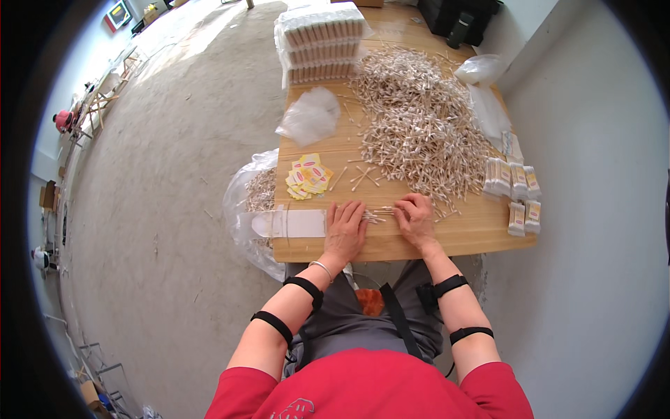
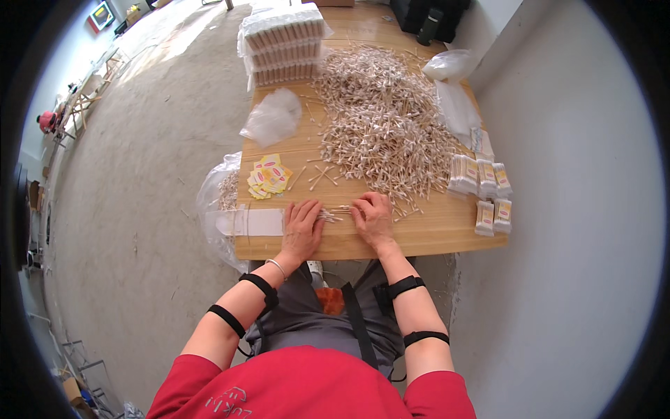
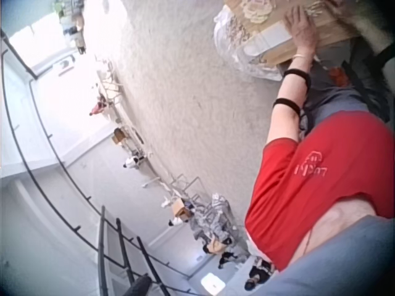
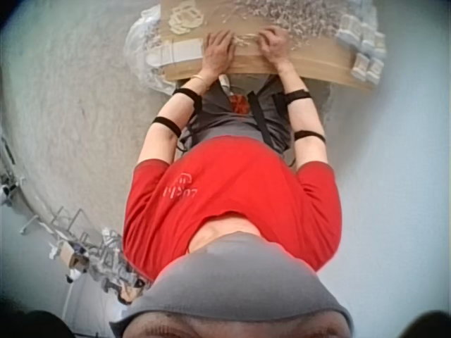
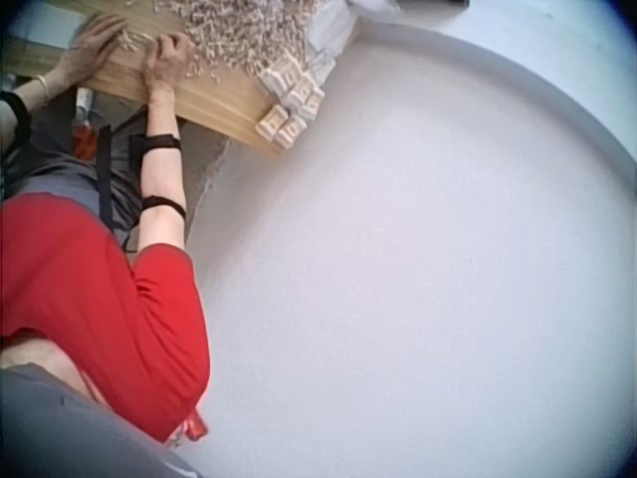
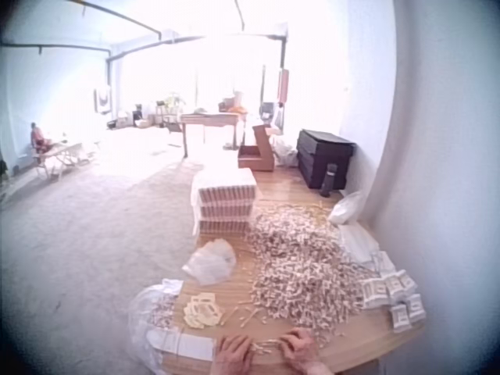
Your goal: Aligning a bundle of cotton swabs and sliding them into a plastic sleeve, then sealing it with a sticker.
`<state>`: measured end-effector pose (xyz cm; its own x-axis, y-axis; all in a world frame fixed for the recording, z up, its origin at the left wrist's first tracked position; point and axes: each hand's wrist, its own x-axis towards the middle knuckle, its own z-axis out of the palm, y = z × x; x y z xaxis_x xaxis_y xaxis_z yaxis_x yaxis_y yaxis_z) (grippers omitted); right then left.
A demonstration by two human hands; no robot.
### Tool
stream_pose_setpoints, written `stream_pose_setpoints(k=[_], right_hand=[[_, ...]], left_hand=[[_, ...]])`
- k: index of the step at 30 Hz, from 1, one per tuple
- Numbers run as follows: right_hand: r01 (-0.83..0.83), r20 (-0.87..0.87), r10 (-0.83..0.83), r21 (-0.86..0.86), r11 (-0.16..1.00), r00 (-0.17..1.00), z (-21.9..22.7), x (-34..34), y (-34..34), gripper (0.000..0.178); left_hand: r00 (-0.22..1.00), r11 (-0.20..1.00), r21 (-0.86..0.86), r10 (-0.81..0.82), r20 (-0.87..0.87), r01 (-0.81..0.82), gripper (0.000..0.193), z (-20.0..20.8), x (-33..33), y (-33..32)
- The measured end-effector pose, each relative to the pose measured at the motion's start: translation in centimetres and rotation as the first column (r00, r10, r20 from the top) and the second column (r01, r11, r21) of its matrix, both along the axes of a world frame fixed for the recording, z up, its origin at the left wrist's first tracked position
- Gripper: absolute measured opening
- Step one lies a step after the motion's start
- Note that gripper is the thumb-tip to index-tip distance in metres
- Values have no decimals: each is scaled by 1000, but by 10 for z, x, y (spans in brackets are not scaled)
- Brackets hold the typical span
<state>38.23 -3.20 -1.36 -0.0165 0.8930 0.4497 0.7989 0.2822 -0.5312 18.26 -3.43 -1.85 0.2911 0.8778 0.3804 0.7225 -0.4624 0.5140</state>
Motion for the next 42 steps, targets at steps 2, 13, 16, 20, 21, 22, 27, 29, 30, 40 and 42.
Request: stream_pose_setpoints(k=[2, 13, 16, 20, 21, 22, 27, 29, 30, 40, 42], right_hand=[[-25, 34, 25, 8, 1000, 999, 4, 0, -2, 10], [160, 247, -154, -4, 987, 957, 0, 35, 9, 8], [302, 288, -282, -24, 953, 915, 0, 33, 13, 7], [219, 172, -201, -91, 972, 964, -4, 3, 16, 11], [220, 14, -220, -12, 975, 975, -4, -10, 13, 15], [223, -148, -212, 65, 973, 966, -4, -25, 10, 18], [175, -373, -179, -45, 984, 910, -12, -60, -3, 25], [-4, -513, -48, -99, 995, 857, -13, -71, -2, 25], [-5, -512, -47, -100, 995, 857, -13, -76, -2, 25], [-173, -675, 29, -147, 974, 737, -15, -79, 5, 27], [-247, -691, 83, -141, 959, 718, -11, -83, -2, 28]], left_hand=[[1000, 1000, 4, -21, 21, 21, 31, -3, -2, 1], [990, 998, 31, -54, 129, 50, 24, -11, -4, 3], [987, 998, 17, -66, 150, 64, 23, -10, -5, 3], [971, 989, -53, -123, 207, 137, 41, -4, -6, 1], [972, 990, -59, -117, 204, 132, 49, -2, -5, 1], [974, 991, -60, -108, 201, 122, 49, -2, -7, 1], [977, 992, -58, -98, 189, 110, 59, -4, -7, 1], [978, 990, -68, -107, 181, 121, 58, -6, -10, 1], [978, 988, -77, -117, 173, 132, 58, -7, -11, 1], [974, 988, -67, -121, 191, 136, 51, -8, -10, 3], [979, 987, -58, -142, 146, 151, 53, -11, -10, 4]])
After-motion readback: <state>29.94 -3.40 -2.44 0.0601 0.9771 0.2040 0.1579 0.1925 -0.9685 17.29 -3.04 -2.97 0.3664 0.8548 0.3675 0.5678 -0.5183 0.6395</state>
